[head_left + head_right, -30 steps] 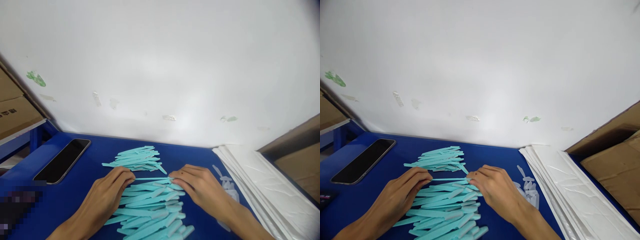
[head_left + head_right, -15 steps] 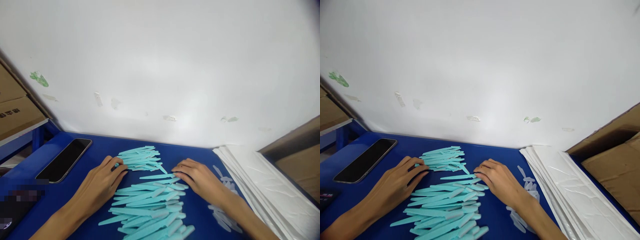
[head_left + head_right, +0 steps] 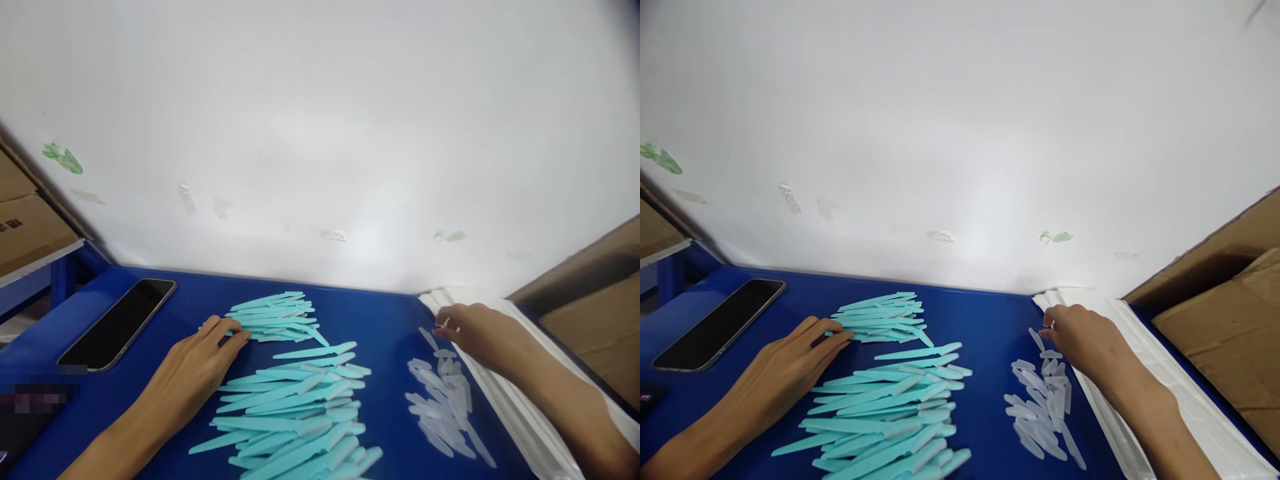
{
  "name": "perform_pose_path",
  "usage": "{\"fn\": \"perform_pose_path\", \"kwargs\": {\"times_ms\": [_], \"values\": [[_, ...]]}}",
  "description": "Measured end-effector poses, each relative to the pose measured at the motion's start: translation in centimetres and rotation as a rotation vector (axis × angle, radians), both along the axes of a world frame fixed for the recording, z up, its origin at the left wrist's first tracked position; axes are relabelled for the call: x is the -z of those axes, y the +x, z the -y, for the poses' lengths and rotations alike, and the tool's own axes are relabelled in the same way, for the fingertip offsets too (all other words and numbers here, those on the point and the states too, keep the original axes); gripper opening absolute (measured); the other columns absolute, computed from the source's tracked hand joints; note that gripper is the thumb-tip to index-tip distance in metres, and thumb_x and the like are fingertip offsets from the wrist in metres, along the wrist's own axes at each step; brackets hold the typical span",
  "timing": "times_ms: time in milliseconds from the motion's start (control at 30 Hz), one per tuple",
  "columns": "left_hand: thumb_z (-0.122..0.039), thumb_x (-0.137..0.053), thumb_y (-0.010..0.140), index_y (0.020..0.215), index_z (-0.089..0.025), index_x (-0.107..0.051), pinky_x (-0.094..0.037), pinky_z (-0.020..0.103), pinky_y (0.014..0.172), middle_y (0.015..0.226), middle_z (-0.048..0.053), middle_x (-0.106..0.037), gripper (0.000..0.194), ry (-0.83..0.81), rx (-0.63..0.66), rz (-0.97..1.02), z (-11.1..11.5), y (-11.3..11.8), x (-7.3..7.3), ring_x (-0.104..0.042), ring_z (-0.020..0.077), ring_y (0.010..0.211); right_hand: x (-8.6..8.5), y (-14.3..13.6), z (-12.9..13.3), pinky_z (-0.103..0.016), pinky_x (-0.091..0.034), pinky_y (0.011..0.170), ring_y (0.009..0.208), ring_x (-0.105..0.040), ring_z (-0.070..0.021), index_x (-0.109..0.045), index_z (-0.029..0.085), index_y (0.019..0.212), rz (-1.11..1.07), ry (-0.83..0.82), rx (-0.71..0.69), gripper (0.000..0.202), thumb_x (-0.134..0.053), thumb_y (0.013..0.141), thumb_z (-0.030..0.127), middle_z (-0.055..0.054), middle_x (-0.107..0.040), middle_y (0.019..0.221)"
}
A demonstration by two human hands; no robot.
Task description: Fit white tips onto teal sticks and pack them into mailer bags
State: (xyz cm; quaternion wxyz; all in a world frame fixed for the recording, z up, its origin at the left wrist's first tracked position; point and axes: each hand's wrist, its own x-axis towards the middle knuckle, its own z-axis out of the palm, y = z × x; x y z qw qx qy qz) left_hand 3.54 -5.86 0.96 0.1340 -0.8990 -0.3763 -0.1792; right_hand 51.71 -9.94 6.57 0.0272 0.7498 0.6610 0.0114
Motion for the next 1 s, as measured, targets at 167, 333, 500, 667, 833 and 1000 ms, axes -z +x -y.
{"fn": "perform_pose_path", "kwargs": {"times_ms": [167,333,500,667,833,1000], "values": [[-0.011,-0.045,0.099,0.111,-0.023,-0.068,-0.052,0.028,0.062,0.107,0.009,-0.066,0.028,0.002,-0.001,-0.030,-0.1,-0.2,0.1,-0.060,0.0243,0.092,0.4,-1.1,-0.3,-0.031,-0.041,0.056,0.073,-0.072,-0.0279,-0.075,0.023,0.087,0.015,-0.164,0.015,0.010,-0.069,0.089,0.031,-0.008,-0.076,0.083],[0.002,-0.038,0.092,0.118,-0.022,-0.064,-0.053,0.030,0.068,0.112,0.009,-0.065,0.044,-0.008,-0.016,-0.087,0.1,-0.5,0.4,-0.059,0.0250,0.098,0.2,-3.1,-0.3,-0.030,-0.033,0.054,0.067,-0.069,-0.0243,-0.067,0.023,0.078,0.023,-0.183,-0.060,0.018,-0.059,0.093,0.021,-0.007,-0.074,0.076],[0.003,-0.039,0.091,0.115,-0.021,-0.064,-0.052,0.032,0.069,0.112,0.010,-0.065,0.042,0.012,-0.001,-0.081,0.2,-0.1,0.0,-0.059,0.0270,0.100,0.0,-4.5,-0.4,-0.029,-0.030,0.053,0.065,-0.069,-0.0241,-0.062,0.022,0.092,0.051,-0.169,-0.113,0.016,-0.048,0.100,0.019,-0.007,-0.072,0.073],[-0.013,-0.048,0.102,0.107,-0.017,-0.062,-0.050,0.037,0.080,0.101,0.008,-0.067,0.016,0.064,0.057,0.059,0.7,1.0,-1.3,-0.060,0.0245,0.091,-1.0,-5.9,-0.1,-0.030,-0.039,0.056,0.073,-0.073,-0.0259,-0.056,0.023,0.112,-0.098,-0.047,-0.197,0.018,-0.041,0.104,0.020,-0.006,-0.076,0.082],[-0.015,-0.048,0.105,0.113,-0.019,-0.061,-0.048,0.034,0.079,0.097,0.005,-0.066,0.016,-0.006,0.131,0.180,1.5,1.6,-1.3,-0.060,0.0203,0.087,-2.5,-9.1,0.9,-0.030,-0.053,0.078,0.094,-0.074,-0.0207,-0.067,0.030,0.109,-0.462,0.106,-0.406,0.019,-0.049,0.107,0.035,0.000,-0.077,0.109],[-0.013,-0.046,0.106,0.130,-0.018,-0.056,-0.049,0.024,0.069,0.103,0.006,-0.065,0.027,-0.104,0.188,0.270,2.7,2.4,-0.9,-0.063,0.0141,0.084,-2.8,-12.1,2.0,-0.024,-0.054,0.078,0.086,-0.073,-0.0160,-0.077,0.031,0.100,-0.689,0.209,-0.481,0.012,-0.065,0.100,0.031,0.003,-0.078,0.099]]}}
